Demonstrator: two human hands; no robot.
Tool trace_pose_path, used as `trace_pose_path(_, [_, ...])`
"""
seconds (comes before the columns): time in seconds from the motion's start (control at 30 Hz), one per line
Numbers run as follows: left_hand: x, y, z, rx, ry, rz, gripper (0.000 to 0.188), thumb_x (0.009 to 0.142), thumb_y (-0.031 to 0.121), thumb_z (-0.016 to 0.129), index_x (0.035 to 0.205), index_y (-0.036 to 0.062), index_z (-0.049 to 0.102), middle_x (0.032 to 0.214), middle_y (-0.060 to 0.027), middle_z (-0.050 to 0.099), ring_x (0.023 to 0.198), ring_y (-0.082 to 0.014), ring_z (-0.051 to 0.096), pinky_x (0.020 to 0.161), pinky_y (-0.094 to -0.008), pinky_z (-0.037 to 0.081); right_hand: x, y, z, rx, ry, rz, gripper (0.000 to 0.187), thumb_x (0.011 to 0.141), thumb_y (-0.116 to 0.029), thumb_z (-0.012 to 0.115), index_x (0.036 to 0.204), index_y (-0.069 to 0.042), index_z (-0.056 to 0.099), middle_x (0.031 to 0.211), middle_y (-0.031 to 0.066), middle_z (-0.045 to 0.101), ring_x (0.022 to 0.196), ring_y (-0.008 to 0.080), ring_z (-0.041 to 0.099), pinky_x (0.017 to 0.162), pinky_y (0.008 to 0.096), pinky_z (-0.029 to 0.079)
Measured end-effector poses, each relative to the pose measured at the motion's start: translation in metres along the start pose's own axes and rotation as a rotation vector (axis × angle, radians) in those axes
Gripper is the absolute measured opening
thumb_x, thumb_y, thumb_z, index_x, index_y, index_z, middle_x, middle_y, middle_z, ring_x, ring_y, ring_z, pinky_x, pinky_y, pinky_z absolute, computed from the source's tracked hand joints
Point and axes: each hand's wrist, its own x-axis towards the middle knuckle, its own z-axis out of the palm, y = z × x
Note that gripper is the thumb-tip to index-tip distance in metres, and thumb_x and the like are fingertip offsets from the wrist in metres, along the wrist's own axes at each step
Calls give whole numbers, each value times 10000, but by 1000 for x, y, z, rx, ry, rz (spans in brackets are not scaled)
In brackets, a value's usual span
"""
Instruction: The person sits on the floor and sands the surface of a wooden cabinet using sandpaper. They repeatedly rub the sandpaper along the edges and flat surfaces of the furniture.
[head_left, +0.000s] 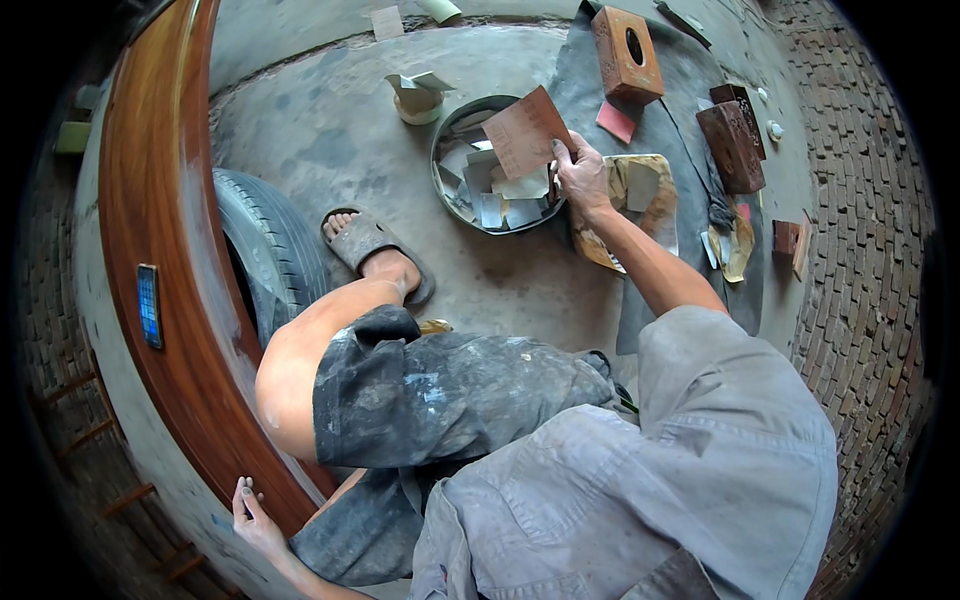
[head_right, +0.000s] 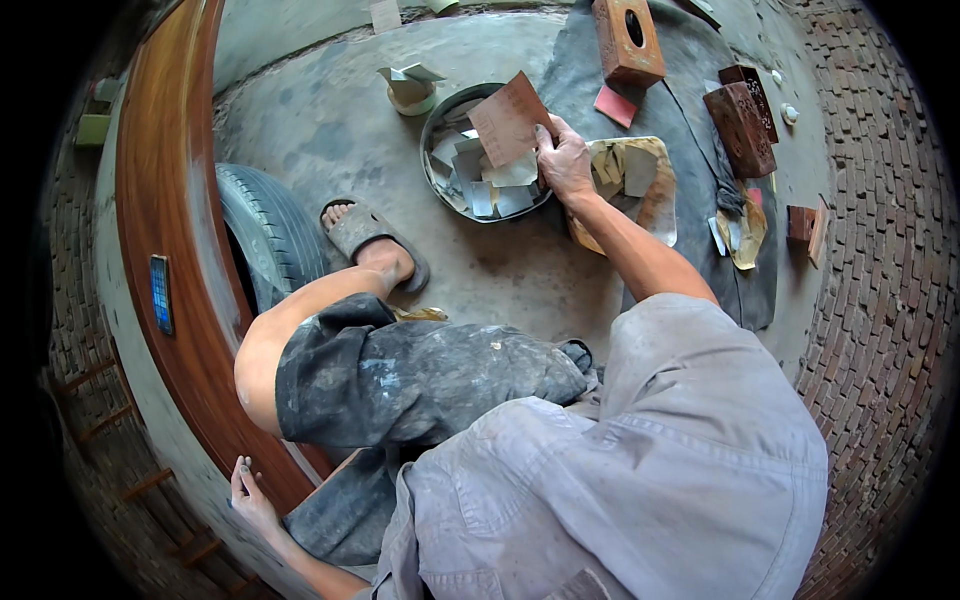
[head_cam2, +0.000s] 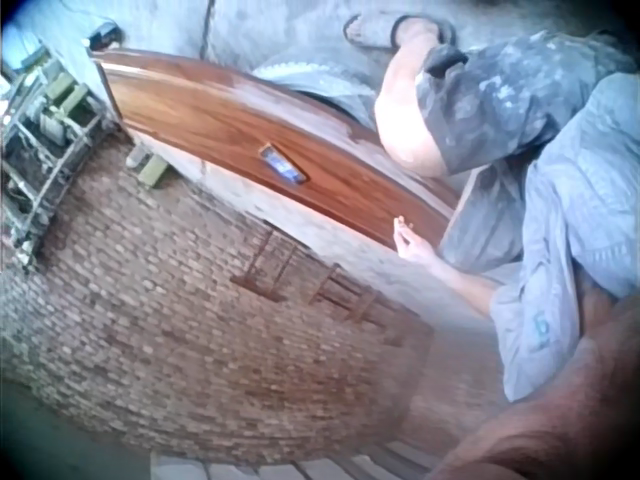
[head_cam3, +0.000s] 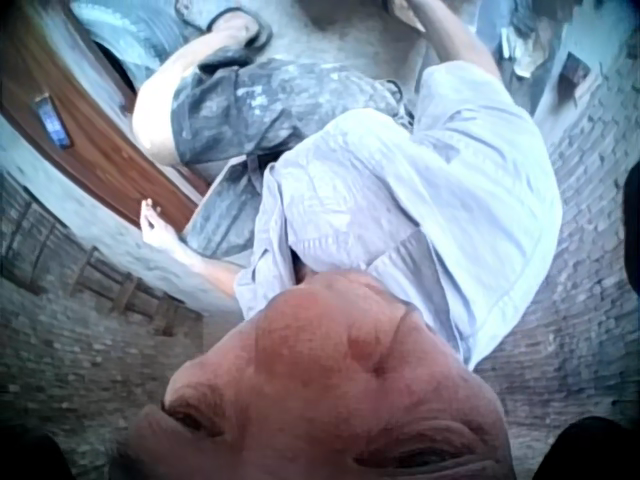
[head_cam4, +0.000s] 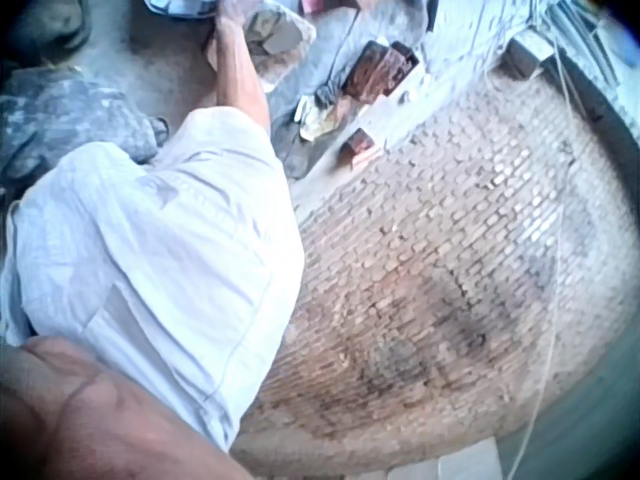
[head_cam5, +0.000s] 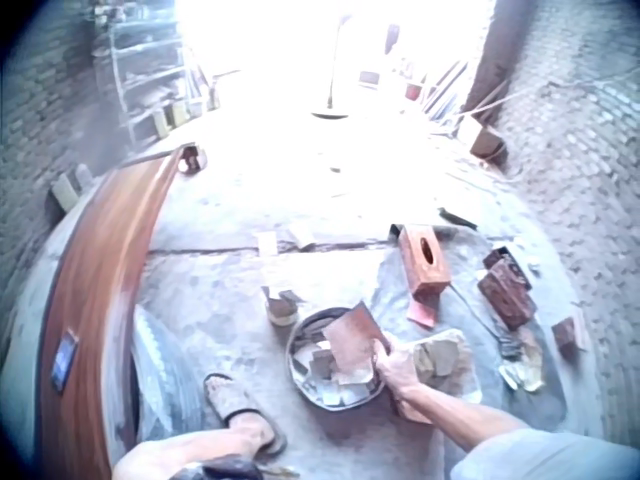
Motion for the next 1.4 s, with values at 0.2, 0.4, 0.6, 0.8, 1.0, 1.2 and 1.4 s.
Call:
trace_pose_path(0.2, [5, 26, 7, 23, -35, 67, 394, 1085, 238, 523, 1351, -37, 619, 1199, -172, 721, 1101, -222, 680, 909, -355, 563, -3, 12, 4, 69, 101, -21, 250, 981, -169, 617, 1164, -21, 701, 889, 55, 731, 801, 85, 628, 763, 296, 520])
trace_pose_path(0.4, [2, 133, 39, -593, 36, 188, 590, 1097, 385, 463, 1465, -76, 450, 1414, -224, 561, 1300, -287, 564, 1100, -436, 461, -57, -163, 76, 496, -451, 12, 376, 934, -206, 628, 1231, 18, 679, 903, 54, 684, 761, 96, 603, 668, 281, 522])
trace_pose_path(0.6, [7, 237, 56, -1332, -109, 162, 776, 1004, 467, 618, 1527, -43, 357, 1524, -181, 459, 1397, -305, 457, 1181, -427, 373, -134, -309, 161, 759, -686, -649, 281, 828, -95, 622, 1056, 33, 725, 942, 239, 721, 889, 379, 711, 846, 420, 558])
trace_pose_path(0.8, [-7, 259, 58, -1124, 257, 131, 558, 1052, 263, 538, 1530, 18, 390, 1515, -129, 458, 1391, -240, 467, 1173, -378, 375, -187, -330, 181, 497, -510, -1196, 421, 819, -123, 660, 1236, -64, 647, 1157, 130, 712, 1005, 310, 683, 843, 419, 560])
trace_pose_path(1.0, [-32, 244, 44, -1523, 169, -48, 624, 1097, 399, 392, 1592, 40, 267, 1577, -101, 366, 1460, -247, 375, 1207, -388, 316, -234, -329, 178, 343, -645, -1464, 351, 897, -214, 628, 1206, -48, 626, 1293, 148, 638, 1234, 298, 600, 956, 407, 503])
trace_pose_path(1.2, [-51, 221, 35, -1397, 170, -85, 682, 1075, 524, 422, 1565, 54, 348, 1540, -103, 434, 1404, -259, 445, 1176, -419, 350, -253, -312, 165, 298, -805, -1440, 422, 894, -219, 634, 1289, -82, 580, 1426, 177, 530, 1359, 362, 506, 1001, 430, 488])
trace_pose_path(1.4, [-54, 179, 60, -1004, 254, -224, 330, 1006, 216, 566, 1284, 42, 598, 1216, -102, 633, 1121, -212, 606, 986, -401, 487, -264, -287, 147, 212, -1036, -1268, 736, 749, -195, 813, 1417, -50, 539, 1541, 234, 431, 1413, 425, 443, 1123, 497, 436])
